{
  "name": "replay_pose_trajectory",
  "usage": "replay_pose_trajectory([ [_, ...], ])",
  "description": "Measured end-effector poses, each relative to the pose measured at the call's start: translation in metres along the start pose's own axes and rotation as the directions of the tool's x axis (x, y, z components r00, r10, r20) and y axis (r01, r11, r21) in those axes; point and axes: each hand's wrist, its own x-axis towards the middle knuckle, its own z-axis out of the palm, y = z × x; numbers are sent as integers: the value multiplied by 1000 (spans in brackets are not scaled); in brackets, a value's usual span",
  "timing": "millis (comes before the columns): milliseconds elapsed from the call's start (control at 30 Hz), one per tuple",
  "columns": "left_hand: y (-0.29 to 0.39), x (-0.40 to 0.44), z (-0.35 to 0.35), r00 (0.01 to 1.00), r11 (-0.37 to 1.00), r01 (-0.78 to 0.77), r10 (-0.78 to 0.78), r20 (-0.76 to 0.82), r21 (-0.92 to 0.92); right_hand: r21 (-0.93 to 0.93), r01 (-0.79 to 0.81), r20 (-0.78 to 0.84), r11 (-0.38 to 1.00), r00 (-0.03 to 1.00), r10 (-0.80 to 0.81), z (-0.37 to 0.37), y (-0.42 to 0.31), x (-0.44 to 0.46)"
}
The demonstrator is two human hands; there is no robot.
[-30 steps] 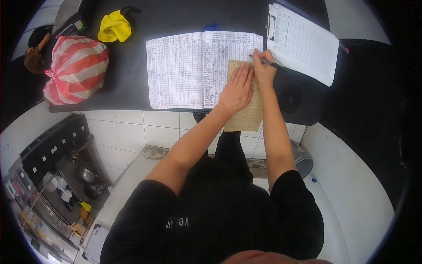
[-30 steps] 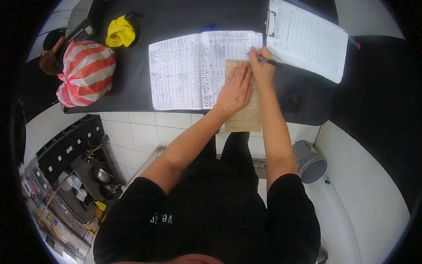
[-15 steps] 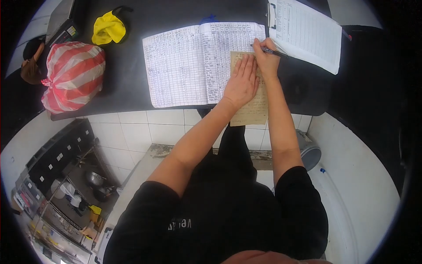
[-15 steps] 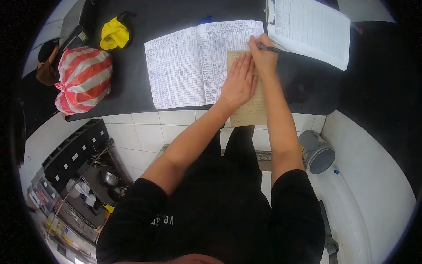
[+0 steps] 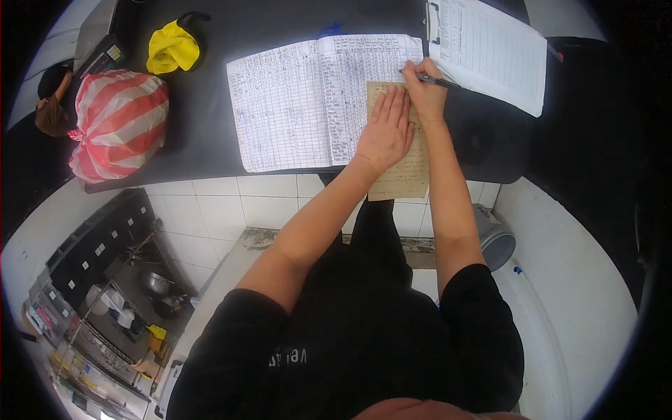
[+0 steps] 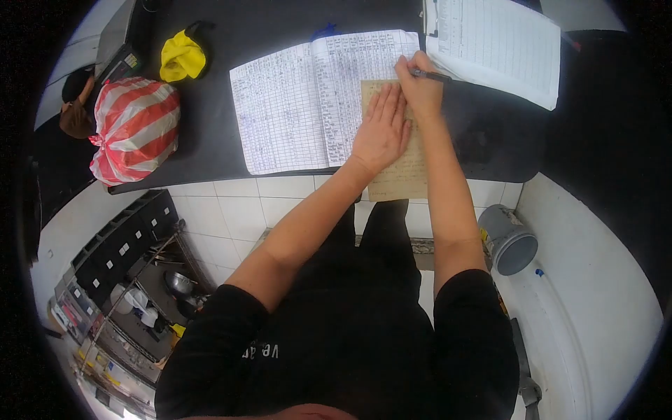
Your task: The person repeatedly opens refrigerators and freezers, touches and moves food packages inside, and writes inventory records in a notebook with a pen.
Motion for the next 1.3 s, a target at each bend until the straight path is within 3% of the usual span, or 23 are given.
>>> replay_pose_trajectory([
  [133, 1, 0, 0, 1000, 1000, 11, -11, -2, -18, 57, -19, 16, 998, 1000, 18, -3, 6, 1],
  [300, 1, 0, -2, 1000, 1000, 3, -3, -1, -29, 167, -71, -127, 983, 988, 93, -3, 13, -1],
  [400, 0, -1, -3, 1000, 1000, -6, 6, 1, -13, 198, -13, -136, 980, 990, 40, -1, 14, 0],
  [567, 1, -1, -2, 1000, 999, -6, 5, 16, 39, 335, -120, -189, 934, 963, 192, -21, 4, -3],
  [600, 1, -1, -1, 1000, 997, -11, 9, 22, 74, 185, 23, -263, 983, 964, 27, -27, 18, 0],
  [633, 3, -2, 0, 1000, 997, -6, 4, 20, 78, 189, 24, -258, 982, 966, 26, -36, 16, 0],
  [700, 4, -3, -1, 999, 1000, 25, -25, 42, 5, 396, -98, -209, 913, 959, 193, -54, 8, -8],
  [800, 14, -8, -4, 999, 990, 25, -28, 16, 139, 340, -111, -140, 934, 976, 167, -62, -2, -11],
  [900, 19, -13, -3, 999, 999, 17, -20, 45, 48, 342, -116, -35, 932, 990, 136, -52, -19, -12],
  [933, 21, -14, -2, 999, 999, 15, -17, 44, 45, 346, -191, 32, 919, 981, 192, -50, -27, -10],
  [1133, 20, -16, 1, 994, 998, 57, -54, 92, -32, 380, -216, -44, 899, 967, 250, -43, -36, -1],
  [1300, 18, -20, -5, 991, 993, 114, -114, 70, 13, 383, -233, -105, 894, 950, 293, -57, -9, -16],
])
